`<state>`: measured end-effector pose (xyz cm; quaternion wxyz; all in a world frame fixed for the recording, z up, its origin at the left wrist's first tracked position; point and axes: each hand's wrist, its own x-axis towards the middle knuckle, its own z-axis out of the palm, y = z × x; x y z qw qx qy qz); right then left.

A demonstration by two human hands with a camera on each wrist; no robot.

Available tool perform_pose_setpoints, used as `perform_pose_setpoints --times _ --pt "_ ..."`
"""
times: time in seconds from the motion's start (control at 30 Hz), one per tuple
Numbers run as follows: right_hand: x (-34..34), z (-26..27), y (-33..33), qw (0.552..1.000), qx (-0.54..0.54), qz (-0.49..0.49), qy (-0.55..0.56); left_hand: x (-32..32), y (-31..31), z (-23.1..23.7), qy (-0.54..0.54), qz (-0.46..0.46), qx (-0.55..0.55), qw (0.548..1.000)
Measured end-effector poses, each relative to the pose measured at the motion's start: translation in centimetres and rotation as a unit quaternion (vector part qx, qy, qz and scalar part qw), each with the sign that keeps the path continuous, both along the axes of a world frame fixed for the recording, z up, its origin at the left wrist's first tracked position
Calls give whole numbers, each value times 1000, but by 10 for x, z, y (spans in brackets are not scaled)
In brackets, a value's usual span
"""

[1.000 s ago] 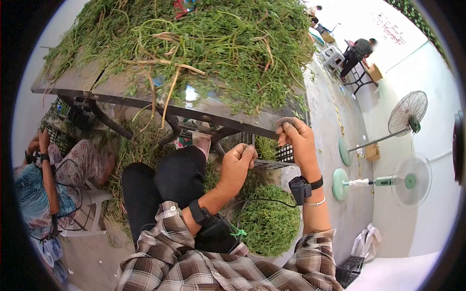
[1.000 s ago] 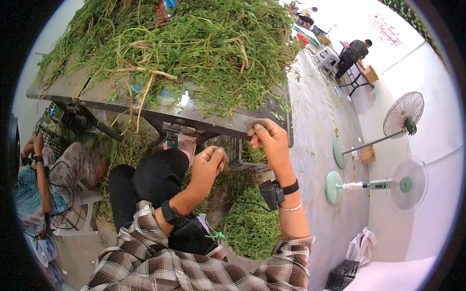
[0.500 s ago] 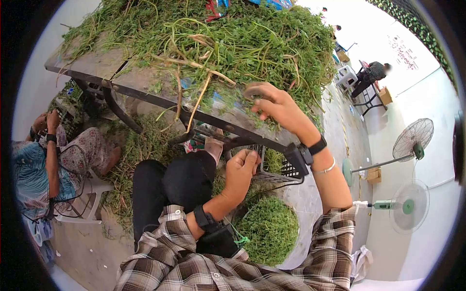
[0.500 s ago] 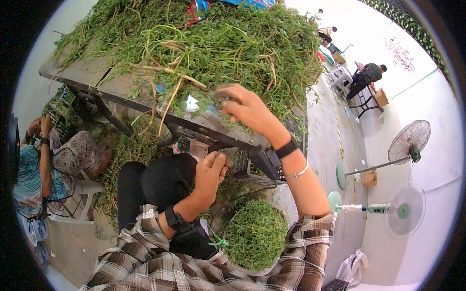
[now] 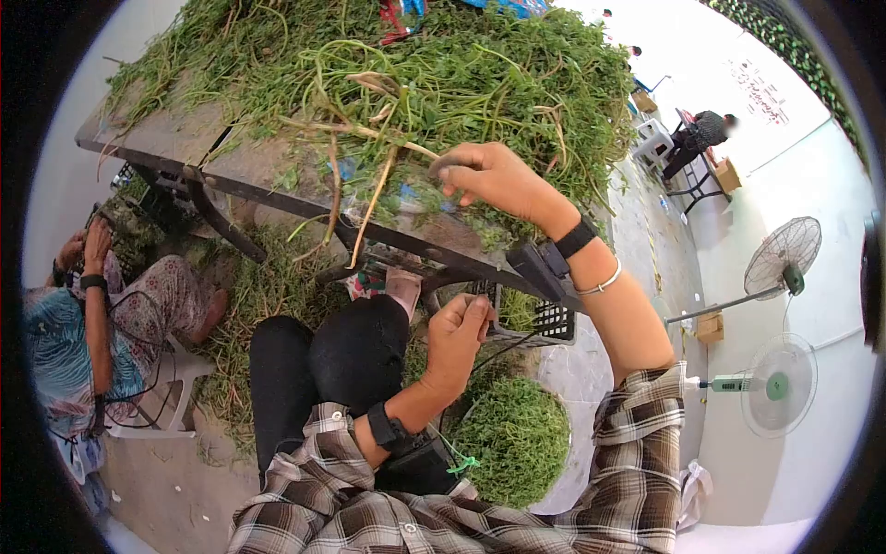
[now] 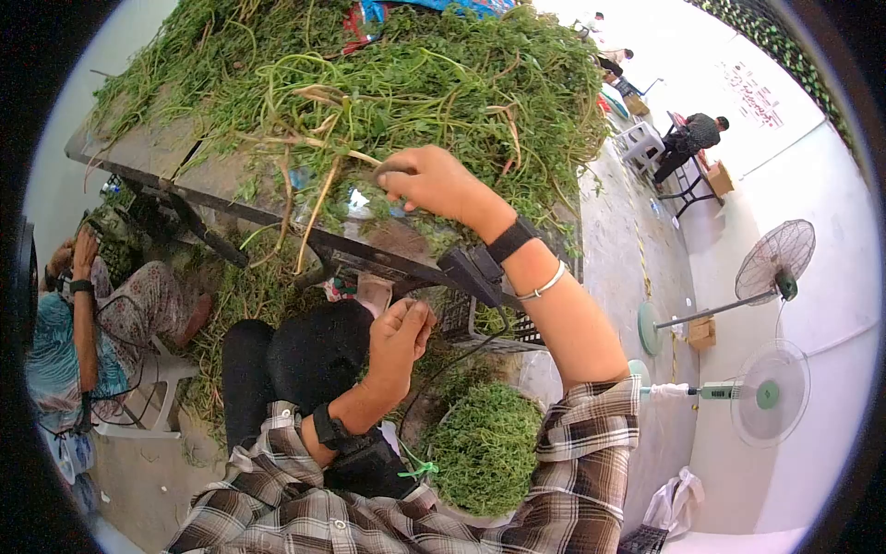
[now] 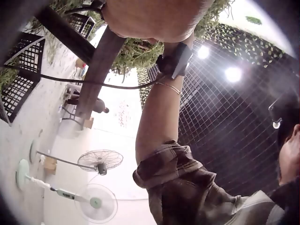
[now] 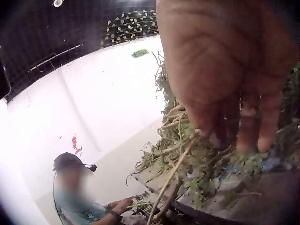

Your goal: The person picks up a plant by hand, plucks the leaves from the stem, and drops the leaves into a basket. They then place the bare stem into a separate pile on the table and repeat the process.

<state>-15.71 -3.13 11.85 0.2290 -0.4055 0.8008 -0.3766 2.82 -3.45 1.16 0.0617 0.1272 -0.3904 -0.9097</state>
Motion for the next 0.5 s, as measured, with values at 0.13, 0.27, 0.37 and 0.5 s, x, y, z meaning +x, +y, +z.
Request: perform_pose_setpoints --times 0.13,0.27,0.37,0.5 --pt "-10 23 31 987 -74 -132 55 0 1 -1 -4 -21 16 1000" --pt "-38 31 58 950 -152 -242 125 -1 5 -3 -5 -36 15 999" --pt "-70 20 75 920 -109 -275 258 -1 7 -5 3 -38 10 999" --pt "-91 -5 75 874 -12 -271 404 -2 8 -8 12 -35 5 999"
